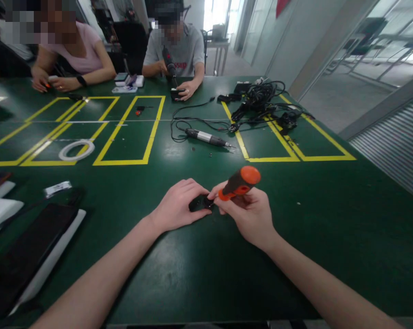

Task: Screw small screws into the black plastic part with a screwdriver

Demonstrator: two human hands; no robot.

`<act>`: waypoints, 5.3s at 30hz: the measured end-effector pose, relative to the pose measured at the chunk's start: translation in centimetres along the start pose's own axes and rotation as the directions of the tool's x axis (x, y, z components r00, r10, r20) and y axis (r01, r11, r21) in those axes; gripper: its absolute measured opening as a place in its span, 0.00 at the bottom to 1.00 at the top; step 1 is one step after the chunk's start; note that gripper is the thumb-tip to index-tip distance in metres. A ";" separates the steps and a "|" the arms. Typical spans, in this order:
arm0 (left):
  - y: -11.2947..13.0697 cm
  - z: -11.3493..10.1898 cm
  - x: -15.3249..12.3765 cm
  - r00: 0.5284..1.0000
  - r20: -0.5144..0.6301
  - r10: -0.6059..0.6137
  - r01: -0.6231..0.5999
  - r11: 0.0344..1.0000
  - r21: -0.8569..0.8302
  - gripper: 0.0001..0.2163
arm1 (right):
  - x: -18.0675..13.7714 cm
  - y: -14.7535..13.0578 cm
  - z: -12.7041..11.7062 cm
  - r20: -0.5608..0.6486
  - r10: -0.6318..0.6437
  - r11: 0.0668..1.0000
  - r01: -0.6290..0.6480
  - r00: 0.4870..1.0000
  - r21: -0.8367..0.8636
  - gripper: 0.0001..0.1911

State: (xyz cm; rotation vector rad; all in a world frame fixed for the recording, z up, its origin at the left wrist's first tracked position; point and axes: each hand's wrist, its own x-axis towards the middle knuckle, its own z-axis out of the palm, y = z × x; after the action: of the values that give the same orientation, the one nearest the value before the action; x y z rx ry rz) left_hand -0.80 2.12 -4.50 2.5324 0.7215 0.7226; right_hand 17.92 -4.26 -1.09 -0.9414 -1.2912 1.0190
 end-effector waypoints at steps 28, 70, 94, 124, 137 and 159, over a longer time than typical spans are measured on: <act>-0.2 0.3 0.2 0.994 0.039 -0.097 0.102 0.985 -0.139 0.09 | 0.7 0.7 -0.6 0.044 0.005 0.998 -0.008 0.999 0.065 0.17; -0.4 -0.7 1.1 0.937 0.156 -0.312 0.348 0.817 -0.460 0.22 | 1.2 0.9 -1.2 0.112 -0.042 0.998 0.037 0.993 0.047 0.13; -0.9 -0.6 1.4 0.934 0.249 -0.256 0.357 0.626 -0.694 0.16 | 0.9 1.0 -0.9 0.140 -0.046 0.994 0.031 0.989 0.104 0.15; -1.0 -0.5 1.4 0.925 0.248 -0.288 0.379 0.639 -0.669 0.16 | 1.0 0.9 -1.0 0.084 -0.035 0.998 0.030 0.996 0.060 0.17; -0.7 -0.7 1.5 0.928 0.256 -0.270 0.372 0.638 -0.675 0.16 | 1.0 0.9 -0.9 0.105 -0.058 0.997 0.053 0.993 0.048 0.17; -1.0 -0.6 1.5 0.925 0.255 -0.281 0.378 0.636 -0.673 0.17 | 1.1 0.6 -0.9 0.038 -0.084 0.993 0.087 0.996 -0.085 0.16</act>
State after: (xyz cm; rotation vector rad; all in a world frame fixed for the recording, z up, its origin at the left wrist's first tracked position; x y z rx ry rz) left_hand -0.41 3.94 -4.01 1.6463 0.6648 0.5544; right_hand 18.80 -2.99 -1.38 -0.9293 -1.4015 0.9230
